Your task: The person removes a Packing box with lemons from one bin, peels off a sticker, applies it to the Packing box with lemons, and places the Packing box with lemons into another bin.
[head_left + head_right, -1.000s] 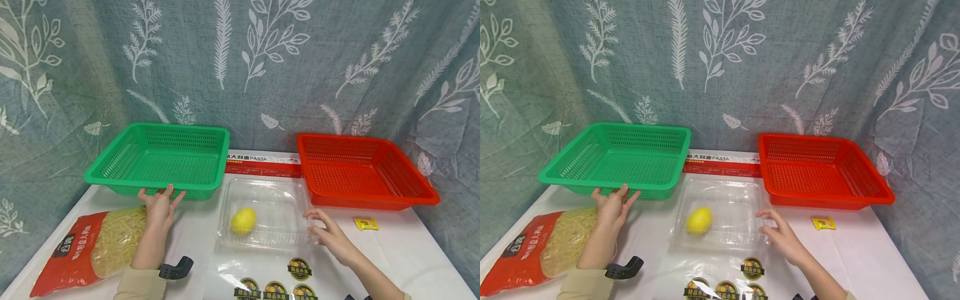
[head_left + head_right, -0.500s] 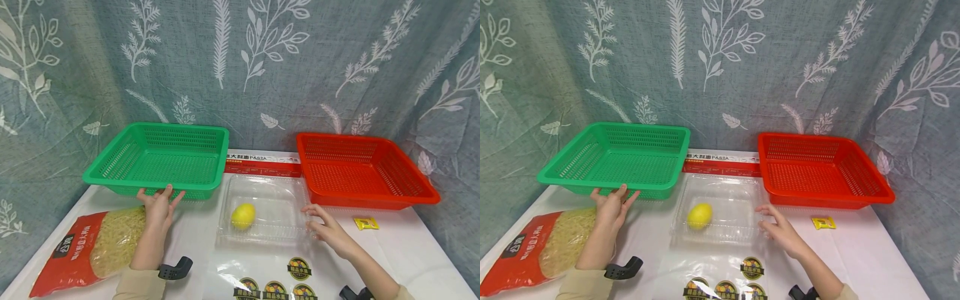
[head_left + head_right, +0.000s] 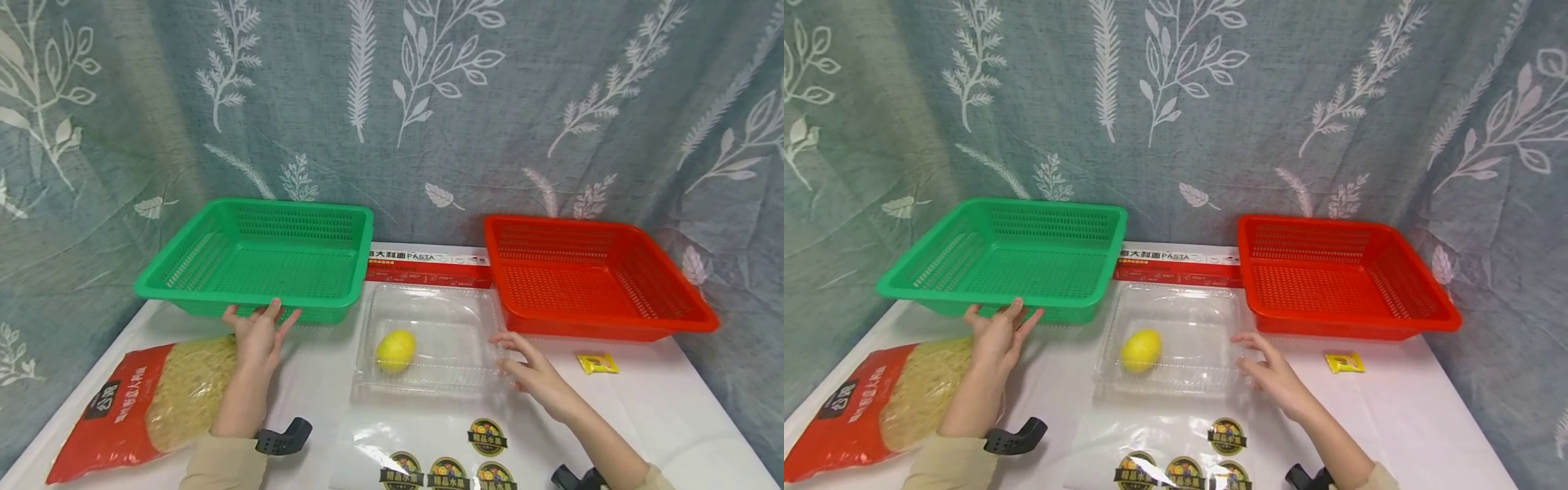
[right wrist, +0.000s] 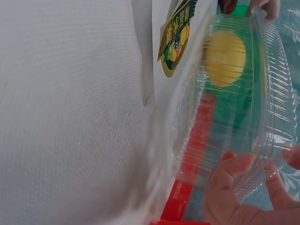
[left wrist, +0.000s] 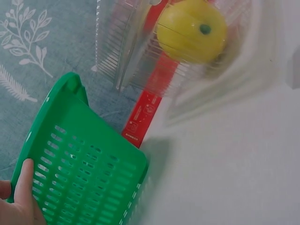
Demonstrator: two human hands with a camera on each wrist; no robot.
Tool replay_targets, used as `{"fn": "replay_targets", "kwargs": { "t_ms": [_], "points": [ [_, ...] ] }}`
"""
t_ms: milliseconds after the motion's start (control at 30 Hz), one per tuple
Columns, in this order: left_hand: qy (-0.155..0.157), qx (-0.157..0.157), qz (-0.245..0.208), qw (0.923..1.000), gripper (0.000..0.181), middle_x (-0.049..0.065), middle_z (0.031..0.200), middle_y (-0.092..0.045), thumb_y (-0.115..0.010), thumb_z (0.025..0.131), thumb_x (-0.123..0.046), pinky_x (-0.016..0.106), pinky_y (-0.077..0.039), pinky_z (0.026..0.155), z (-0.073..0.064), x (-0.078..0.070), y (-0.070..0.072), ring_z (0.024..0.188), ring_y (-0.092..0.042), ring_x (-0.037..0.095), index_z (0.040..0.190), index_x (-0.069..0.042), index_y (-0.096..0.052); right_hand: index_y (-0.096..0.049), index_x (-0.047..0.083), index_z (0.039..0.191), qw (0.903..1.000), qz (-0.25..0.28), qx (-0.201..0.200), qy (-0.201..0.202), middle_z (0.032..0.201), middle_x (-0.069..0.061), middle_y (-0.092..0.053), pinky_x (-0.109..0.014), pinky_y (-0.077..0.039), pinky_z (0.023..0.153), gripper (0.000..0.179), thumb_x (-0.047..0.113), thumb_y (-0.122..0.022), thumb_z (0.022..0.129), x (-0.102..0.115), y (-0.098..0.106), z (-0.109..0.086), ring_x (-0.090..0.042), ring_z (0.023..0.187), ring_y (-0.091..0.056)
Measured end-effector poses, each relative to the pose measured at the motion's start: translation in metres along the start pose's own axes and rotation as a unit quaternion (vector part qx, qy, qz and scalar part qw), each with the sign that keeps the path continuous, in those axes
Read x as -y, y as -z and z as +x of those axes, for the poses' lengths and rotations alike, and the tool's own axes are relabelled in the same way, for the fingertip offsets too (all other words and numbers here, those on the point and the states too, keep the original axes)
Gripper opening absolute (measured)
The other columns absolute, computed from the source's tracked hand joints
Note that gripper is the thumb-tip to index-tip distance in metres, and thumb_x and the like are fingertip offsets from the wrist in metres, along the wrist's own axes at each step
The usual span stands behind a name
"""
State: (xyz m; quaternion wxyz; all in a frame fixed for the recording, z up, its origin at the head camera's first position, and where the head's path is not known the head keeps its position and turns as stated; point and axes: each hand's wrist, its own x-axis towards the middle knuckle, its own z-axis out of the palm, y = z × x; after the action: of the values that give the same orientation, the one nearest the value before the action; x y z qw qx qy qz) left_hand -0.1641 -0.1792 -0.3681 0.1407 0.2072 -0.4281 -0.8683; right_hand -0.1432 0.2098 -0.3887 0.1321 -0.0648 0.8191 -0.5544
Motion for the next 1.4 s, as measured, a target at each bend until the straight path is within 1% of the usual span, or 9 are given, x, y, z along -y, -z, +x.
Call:
{"fn": "replay_targets", "kwargs": {
  "t_ms": [200, 367, 533, 767, 867, 1033, 1200, 1267, 1400],
  "points": [
    [0.011, 0.011, 0.061, 0.998, 0.066, 0.005, 0.107, -0.033, -0.043, 0.095, -0.008, 0.027, -0.047, 0.088, -0.002, -0.003, 0.004, 0.097, -0.047, 0.013, 0.135, -0.019, 0.009, -0.043, 0.011, 0.133, 1.0, -0.007, 0.0, 0.003, 0.137, -0.024, -0.033, -0.046, -0.048, 0.078, 0.043, 0.018, -0.052, 0.091, 0.0, 0.002, 0.0, -0.035, 0.103, -0.054],
    [0.03, 0.042, 0.13, 0.9901, 0.063, 0.003, 0.106, -0.034, -0.04, 0.097, -0.016, 0.025, -0.046, 0.088, -0.005, -0.007, 0.008, 0.091, -0.051, 0.008, 0.137, -0.012, 0.008, -0.038, 0.013, 0.14, 0.9999, -0.004, 0.004, 0.015, 0.141, -0.021, -0.033, -0.048, -0.048, 0.083, 0.053, 0.024, -0.055, 0.091, -0.002, 0.005, -0.003, -0.035, 0.105, -0.055],
    [0.051, 0.076, 0.195, 0.9764, 0.062, 0.001, 0.102, -0.042, -0.037, 0.098, -0.021, 0.023, -0.046, 0.088, -0.007, -0.009, 0.012, 0.089, -0.053, 0.004, 0.141, -0.005, 0.006, -0.037, 0.015, 0.141, 0.9996, -0.009, 0.008, 0.027, 0.139, -0.022, -0.034, -0.045, -0.049, 0.082, 0.054, 0.024, -0.056, 0.091, -0.005, 0.006, -0.007, -0.035, 0.103, -0.056],
    [0.045, 0.113, 0.284, 0.9512, 0.046, -0.001, 0.096, -0.051, -0.041, 0.098, -0.019, 0.024, -0.049, 0.083, -0.015, -0.005, 0.016, 0.081, -0.056, 0.002, 0.134, 0.002, -0.022, -0.039, 0.009, 0.139, 0.998, -0.013, -0.005, 0.061, 0.134, -0.025, -0.039, -0.035, -0.052, 0.073, 0.053, 0.019, -0.057, 0.091, -0.009, 0.009, -0.015, -0.035, 0.099, -0.058],
    [0.031, 0.133, 0.326, 0.9356, 0.039, 0.001, 0.095, -0.055, -0.044, 0.096, -0.013, 0.024, -0.051, 0.079, -0.024, -0.001, 0.017, 0.083, -0.056, 0.006, 0.128, 0.004, -0.031, -0.04, 0.007, 0.138, 0.9972, -0.019, -0.013, 0.072, 0.133, -0.024, -0.041, -0.032, -0.052, 0.071, 0.052, 0.018, -0.058, 0.09, -0.011, 0.01, -0.021, -0.03, 0.096, -0.059],
    [-0.011, 0.168, 0.395, 0.9033, 0.029, 0.01, 0.098, -0.057, -0.045, 0.095, -0.01, 0.024, -0.051, 0.075, -0.04, 0.006, 0.017, 0.087, -0.058, 0.015, 0.12, 0.005, -0.041, -0.041, 0.003, 0.135, 0.9952, -0.029, -0.028, 0.088, 0.129, -0.024, -0.044, -0.031, -0.052, 0.07, 0.05, 0.015, -0.058, 0.09, -0.011, 0.01, -0.03, -0.012, 0.093, -0.06],
    [-0.065, 0.2, 0.433, 0.8764, 0.022, 0.016, 0.094, -0.057, -0.053, 0.092, -0.008, 0.025, -0.052, 0.072, -0.056, 0.012, 0.014, 0.084, -0.059, 0.023, 0.108, 0.005, -0.05, -0.044, 0.002, 0.132, 0.9923, -0.046, -0.033, 0.11, 0.122, -0.024, -0.05, -0.033, -0.053, 0.068, 0.047, 0.012, -0.059, 0.089, -0.012, 0.011, -0.036, -0.015, 0.09, -0.061],
    [-0.09, 0.221, 0.452, 0.8597, 0.018, 0.016, 0.093, -0.058, -0.055, 0.09, -0.008, 0.025, -0.052, 0.071, -0.062, 0.014, 0.014, 0.083, -0.06, 0.025, 0.105, 0.004, -0.054, -0.045, 0.002, 0.132, 0.9919, -0.053, -0.035, 0.11, 0.119, -0.023, -0.053, -0.032, -0.052, 0.067, 0.047, 0.012, -0.059, 0.089, -0.013, 0.012, -0.038, -0.019, 0.089, -0.062],
    [-0.161, 0.268, 0.487, 0.8152, 0.013, 0.005, 0.086, -0.061, -0.061, 0.087, -0.008, 0.025, -0.052, 0.068, -0.072, 0.02, 0.014, 0.08, -0.059, 0.017, 0.098, -0.003, -0.059, -0.052, 0.005, 0.127, 0.9906, -0.07, -0.047, 0.108, 0.112, -0.018, -0.058, -0.029, -0.051, 0.066, 0.043, 0.014, -0.063, 0.086, -0.015, 0.011, -0.043, -0.016, 0.085, -0.062]
  ]
}}
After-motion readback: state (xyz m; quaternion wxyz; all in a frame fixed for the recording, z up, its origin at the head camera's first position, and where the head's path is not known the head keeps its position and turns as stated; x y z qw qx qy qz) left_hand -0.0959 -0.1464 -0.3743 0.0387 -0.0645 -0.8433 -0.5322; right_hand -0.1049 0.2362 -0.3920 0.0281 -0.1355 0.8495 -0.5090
